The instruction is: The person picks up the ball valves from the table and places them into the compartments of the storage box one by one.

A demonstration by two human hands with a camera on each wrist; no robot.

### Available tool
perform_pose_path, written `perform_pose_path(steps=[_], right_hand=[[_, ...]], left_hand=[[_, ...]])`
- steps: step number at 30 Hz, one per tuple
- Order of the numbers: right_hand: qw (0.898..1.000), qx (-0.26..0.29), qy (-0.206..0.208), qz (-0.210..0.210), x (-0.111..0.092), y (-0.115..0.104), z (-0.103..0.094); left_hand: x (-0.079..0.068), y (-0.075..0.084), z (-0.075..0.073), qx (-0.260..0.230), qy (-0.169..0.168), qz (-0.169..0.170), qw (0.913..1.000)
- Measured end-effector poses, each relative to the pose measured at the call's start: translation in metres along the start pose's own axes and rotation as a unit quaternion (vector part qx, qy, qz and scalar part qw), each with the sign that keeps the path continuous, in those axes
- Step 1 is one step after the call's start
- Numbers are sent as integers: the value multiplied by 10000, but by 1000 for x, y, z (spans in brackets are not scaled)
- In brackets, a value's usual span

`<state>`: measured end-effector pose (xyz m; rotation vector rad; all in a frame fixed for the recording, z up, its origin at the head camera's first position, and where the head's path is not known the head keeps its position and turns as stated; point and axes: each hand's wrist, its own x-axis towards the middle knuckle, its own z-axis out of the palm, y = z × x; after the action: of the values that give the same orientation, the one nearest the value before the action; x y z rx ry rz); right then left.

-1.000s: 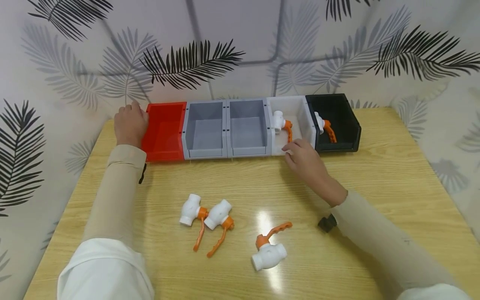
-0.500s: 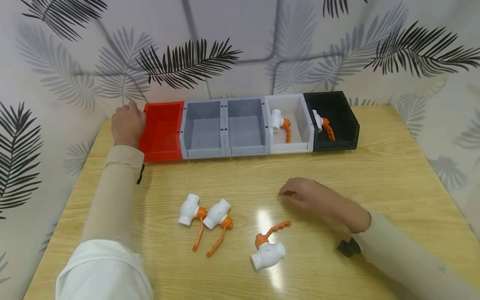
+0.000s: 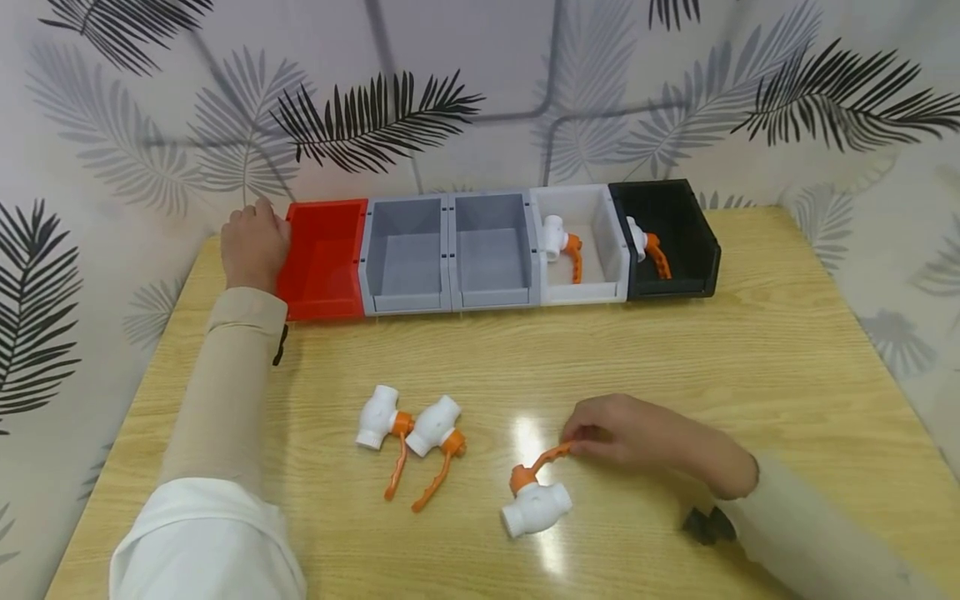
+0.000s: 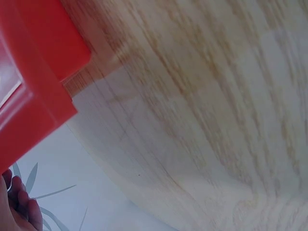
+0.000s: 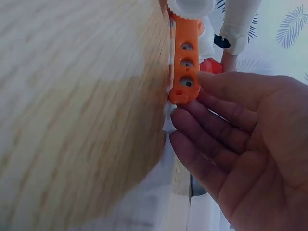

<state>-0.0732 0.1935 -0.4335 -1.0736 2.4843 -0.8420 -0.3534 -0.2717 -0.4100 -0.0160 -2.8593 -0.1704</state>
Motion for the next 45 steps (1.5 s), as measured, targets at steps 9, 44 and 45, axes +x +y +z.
perform_pose_path(steps=[9, 44, 45], right_hand=[[9993, -137, 149, -317, 6, -5, 5], [9923, -1004, 97, -715, 16, -23, 13], [9922, -1041, 87, -681, 15, -24, 12]], left_hand=[[-1, 0, -1, -128, 189, 65, 9997], [-3, 2, -4, -119, 202, 75, 9997], [-3, 2, -4, -133, 204, 73, 9997]])
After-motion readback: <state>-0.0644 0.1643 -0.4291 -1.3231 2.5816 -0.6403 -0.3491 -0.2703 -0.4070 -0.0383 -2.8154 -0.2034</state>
